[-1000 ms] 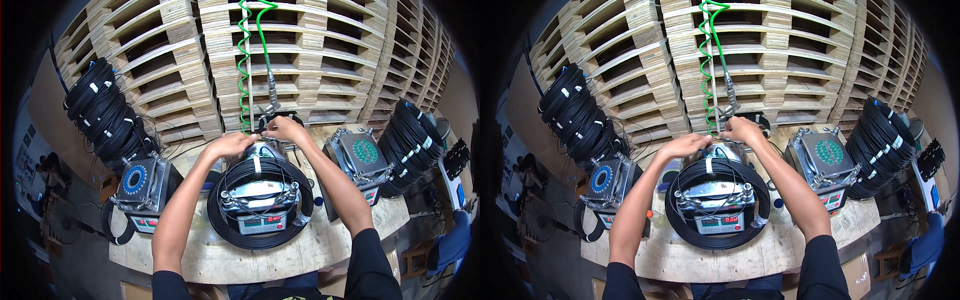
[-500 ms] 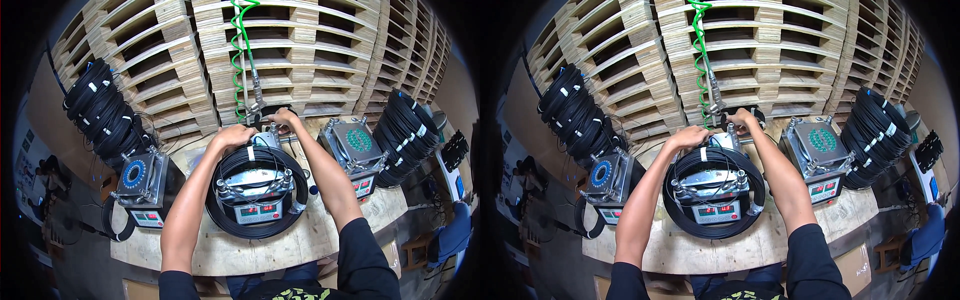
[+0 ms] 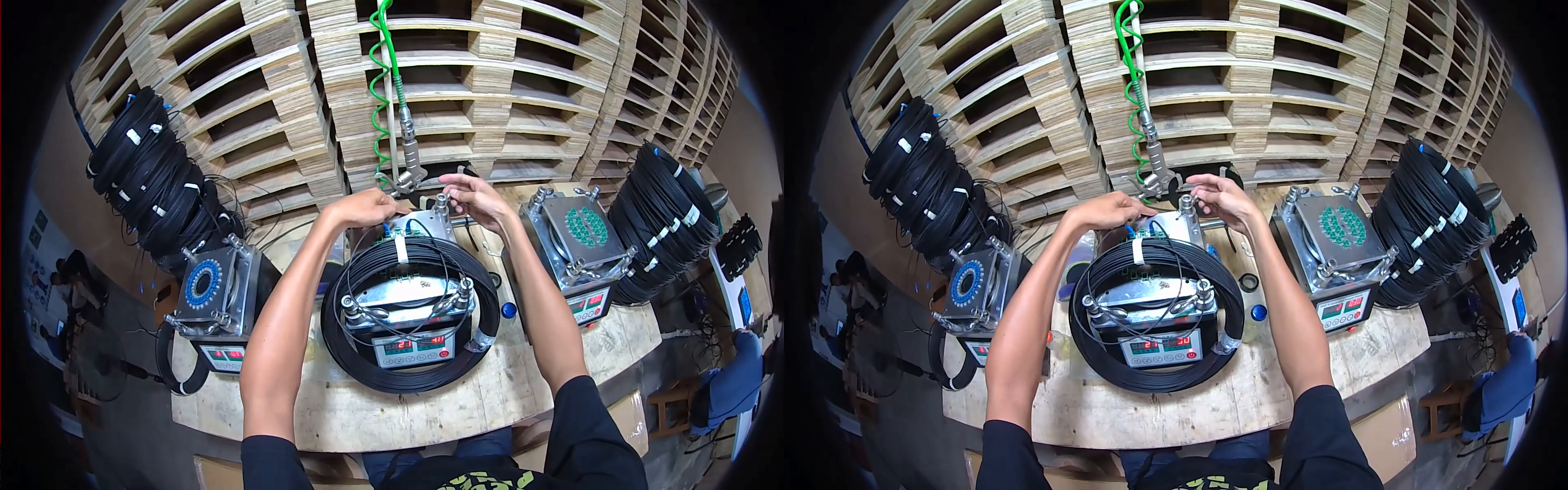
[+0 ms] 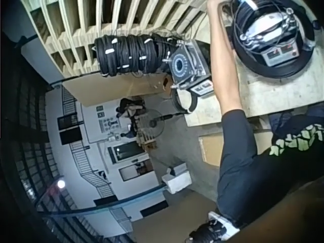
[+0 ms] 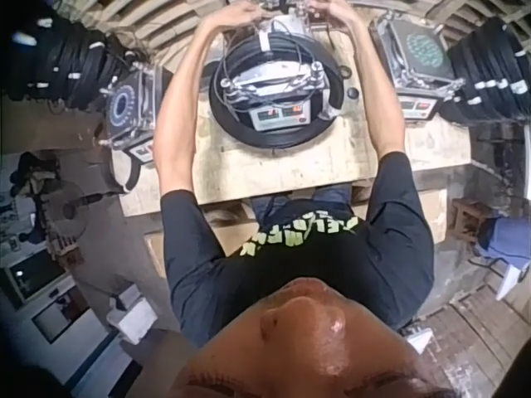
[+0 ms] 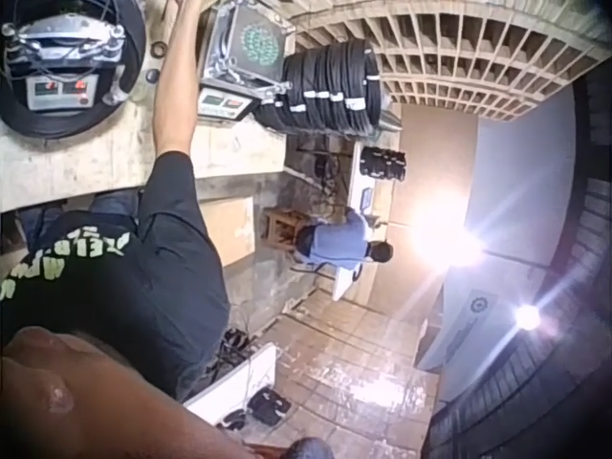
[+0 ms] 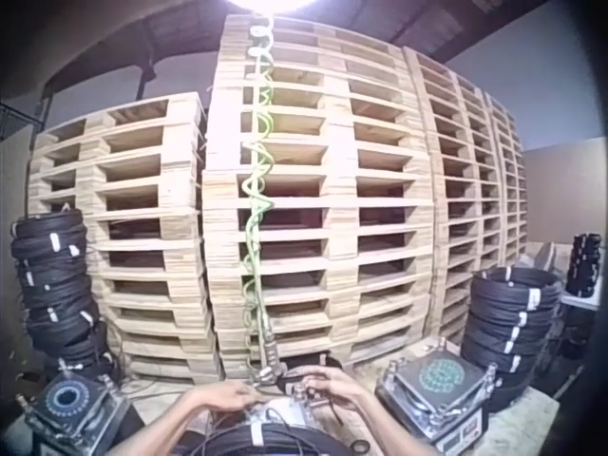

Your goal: The recorder is winding and securing industrial cables using a specialized automatic winding and binding machine.

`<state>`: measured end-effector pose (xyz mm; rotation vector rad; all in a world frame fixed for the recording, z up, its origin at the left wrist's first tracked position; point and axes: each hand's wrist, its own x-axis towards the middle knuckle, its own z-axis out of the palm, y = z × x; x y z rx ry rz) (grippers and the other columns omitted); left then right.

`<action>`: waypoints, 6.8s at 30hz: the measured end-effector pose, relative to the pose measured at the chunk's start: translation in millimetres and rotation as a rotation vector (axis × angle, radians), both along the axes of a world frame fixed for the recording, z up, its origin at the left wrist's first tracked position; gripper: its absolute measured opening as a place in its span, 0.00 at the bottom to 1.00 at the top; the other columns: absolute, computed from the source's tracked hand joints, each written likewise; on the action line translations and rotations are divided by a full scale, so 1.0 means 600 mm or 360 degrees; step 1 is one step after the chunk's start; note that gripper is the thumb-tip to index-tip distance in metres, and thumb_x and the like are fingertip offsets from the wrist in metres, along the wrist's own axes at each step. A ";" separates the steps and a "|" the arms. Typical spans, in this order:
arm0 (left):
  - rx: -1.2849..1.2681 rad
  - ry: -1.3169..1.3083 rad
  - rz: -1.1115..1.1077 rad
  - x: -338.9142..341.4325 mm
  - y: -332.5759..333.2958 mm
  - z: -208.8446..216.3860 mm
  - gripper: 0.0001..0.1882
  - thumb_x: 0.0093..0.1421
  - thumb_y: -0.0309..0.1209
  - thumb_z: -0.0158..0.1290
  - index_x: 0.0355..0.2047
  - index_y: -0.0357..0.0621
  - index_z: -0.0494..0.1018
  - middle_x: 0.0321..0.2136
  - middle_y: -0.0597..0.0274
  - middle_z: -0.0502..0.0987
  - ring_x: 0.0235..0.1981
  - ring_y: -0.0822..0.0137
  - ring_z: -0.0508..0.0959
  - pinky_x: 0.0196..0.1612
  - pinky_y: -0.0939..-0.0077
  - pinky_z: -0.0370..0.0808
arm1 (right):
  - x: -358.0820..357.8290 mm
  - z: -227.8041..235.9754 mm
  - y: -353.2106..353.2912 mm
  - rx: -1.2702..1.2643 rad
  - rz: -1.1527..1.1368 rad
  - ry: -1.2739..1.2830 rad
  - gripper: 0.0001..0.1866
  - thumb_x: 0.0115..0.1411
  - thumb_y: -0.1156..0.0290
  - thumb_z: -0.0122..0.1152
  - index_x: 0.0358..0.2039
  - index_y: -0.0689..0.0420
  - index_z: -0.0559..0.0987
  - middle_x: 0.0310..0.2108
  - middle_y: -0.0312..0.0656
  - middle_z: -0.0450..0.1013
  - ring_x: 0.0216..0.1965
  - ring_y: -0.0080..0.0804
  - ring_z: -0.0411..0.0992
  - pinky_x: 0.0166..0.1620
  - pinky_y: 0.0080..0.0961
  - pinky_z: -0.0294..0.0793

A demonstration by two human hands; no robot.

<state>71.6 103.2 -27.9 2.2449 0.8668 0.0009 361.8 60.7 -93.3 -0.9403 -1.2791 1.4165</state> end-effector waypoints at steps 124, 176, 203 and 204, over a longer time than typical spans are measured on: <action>0.1545 -0.0742 0.1088 -0.092 -0.464 -0.134 0.26 0.51 0.37 0.62 0.53 0.59 0.77 0.66 0.42 0.55 0.66 0.38 0.56 0.67 0.47 0.52 | -0.108 0.008 -0.309 0.0760 -0.1070 -0.0454 0.14 0.64 0.81 0.47 0.49 0.61 0.75 0.34 0.39 0.74 0.35 0.24 0.72 0.43 0.22 0.72; 0.1533 -0.1719 0.1559 -0.090 -0.419 -0.208 0.18 0.63 0.29 0.55 0.50 0.36 0.64 0.49 0.48 0.66 0.51 0.52 0.70 0.57 0.61 0.66 | -0.193 -0.045 -0.391 0.1216 -0.1496 -0.1177 0.22 0.52 0.80 0.56 0.50 0.61 0.69 0.55 0.55 0.68 0.55 0.56 0.68 0.58 0.41 0.66; 0.1337 -0.1597 0.1658 -0.082 -0.424 -0.196 0.11 0.69 0.32 0.48 0.35 0.35 0.64 0.45 0.47 0.71 0.48 0.52 0.71 0.56 0.62 0.64 | -0.117 -0.044 -0.408 0.0778 -0.0926 -0.0304 0.12 0.64 0.76 0.58 0.42 0.60 0.64 0.60 0.55 0.68 0.53 0.35 0.72 0.56 0.28 0.69; 0.1379 -0.1548 0.1648 -0.082 -0.425 -0.198 0.10 0.70 0.31 0.47 0.37 0.35 0.64 0.45 0.49 0.71 0.47 0.55 0.71 0.55 0.64 0.65 | -0.117 -0.045 -0.410 0.0863 -0.0914 -0.0373 0.13 0.63 0.75 0.59 0.43 0.60 0.64 0.59 0.55 0.68 0.51 0.35 0.72 0.55 0.28 0.70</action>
